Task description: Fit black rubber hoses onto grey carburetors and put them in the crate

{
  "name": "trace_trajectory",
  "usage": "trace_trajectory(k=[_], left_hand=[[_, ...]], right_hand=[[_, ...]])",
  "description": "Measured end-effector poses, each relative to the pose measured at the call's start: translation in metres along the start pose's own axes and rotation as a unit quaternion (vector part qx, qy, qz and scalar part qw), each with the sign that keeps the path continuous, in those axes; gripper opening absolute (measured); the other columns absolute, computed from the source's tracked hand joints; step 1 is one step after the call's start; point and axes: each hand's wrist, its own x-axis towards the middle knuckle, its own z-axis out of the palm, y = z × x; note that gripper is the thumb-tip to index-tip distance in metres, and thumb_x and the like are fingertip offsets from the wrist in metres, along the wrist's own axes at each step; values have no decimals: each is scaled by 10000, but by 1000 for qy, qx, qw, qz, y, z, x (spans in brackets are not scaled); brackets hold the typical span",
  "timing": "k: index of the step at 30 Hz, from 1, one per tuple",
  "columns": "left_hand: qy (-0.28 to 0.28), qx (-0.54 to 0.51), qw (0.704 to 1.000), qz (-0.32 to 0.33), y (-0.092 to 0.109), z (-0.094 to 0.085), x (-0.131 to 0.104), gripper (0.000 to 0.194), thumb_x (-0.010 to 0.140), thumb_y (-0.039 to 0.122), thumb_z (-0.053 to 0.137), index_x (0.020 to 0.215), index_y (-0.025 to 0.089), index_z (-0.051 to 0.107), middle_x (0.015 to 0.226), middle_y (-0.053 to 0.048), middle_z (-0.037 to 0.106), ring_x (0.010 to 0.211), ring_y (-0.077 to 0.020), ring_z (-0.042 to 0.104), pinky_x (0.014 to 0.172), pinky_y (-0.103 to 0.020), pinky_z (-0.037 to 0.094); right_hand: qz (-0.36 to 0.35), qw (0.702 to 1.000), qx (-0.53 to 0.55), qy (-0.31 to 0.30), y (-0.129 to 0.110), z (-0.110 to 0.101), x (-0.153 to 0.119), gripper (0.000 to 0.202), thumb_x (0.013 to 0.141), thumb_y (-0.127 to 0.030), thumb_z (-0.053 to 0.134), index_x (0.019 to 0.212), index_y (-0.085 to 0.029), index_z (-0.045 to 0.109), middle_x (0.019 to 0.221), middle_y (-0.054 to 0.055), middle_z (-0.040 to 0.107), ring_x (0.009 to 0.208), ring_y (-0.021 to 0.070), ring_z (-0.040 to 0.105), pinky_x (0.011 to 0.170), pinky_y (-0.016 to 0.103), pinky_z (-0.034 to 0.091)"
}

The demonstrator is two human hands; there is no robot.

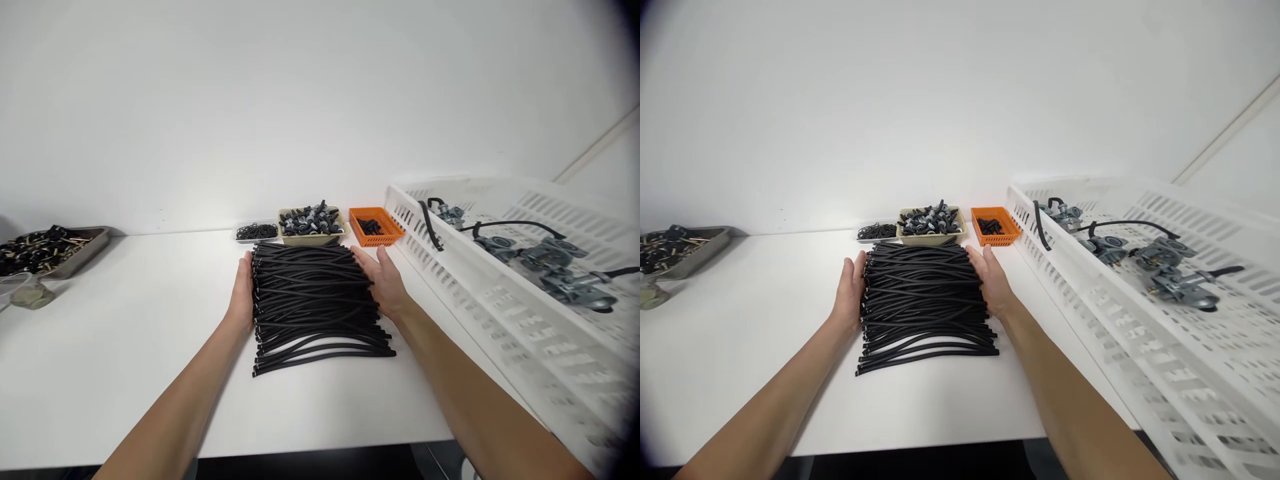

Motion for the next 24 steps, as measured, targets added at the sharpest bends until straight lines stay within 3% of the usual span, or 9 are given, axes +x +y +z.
trace_trajectory(k=[2,5,11,14,19,24], left_hand=[[-12,-32,999,-8,3,4,-1,901,977,846,287,1642,255,435,1548,-81,650,1391,-328,653,1160,-533,572],[-19,-57,998,-10,4,6,-1,871,980,829,343,1615,248,478,1491,-87,692,1359,-332,673,1156,-549,572],[-31,-34,999,-14,3,3,-1,895,953,874,324,1577,268,534,1460,-79,713,1350,-342,677,1155,-569,570],[-27,-29,999,-10,2,0,-1,878,959,871,332,1531,258,594,1464,-81,711,1381,-356,655,1176,-572,554],[31,-66,997,10,-5,-2,0,754,977,798,483,1506,276,611,1610,-39,598,1567,-326,469,1307,-492,418],[70,-81,994,12,-12,-4,3,698,961,746,589,1538,353,552,1721,41,454,1663,-273,287,1381,-434,266]], right_hand=[[58,997,54,-21,-5,2,-3,991,956,-865,64,1546,-260,582,1413,126,727,1315,331,696,1059,559,595],[114,984,133,-37,-14,4,-6,994,958,-862,75,1591,-238,518,1467,128,693,1337,338,684,1095,568,572],[129,971,194,-47,-22,1,-7,970,953,-876,148,1544,-226,559,1495,132,679,1407,365,632,1129,613,543],[133,969,199,-57,-19,-7,-3,949,962,-858,174,1536,-211,564,1557,131,636,1488,349,562,1221,610,464],[98,975,199,-11,-12,-19,4,864,980,-823,227,1508,-253,605,1691,65,494,1616,245,379,1359,465,258],[89,976,199,30,-7,-14,5,731,1012,-764,340,1489,-293,631,1688,30,501,1619,226,371,1375,425,224]])
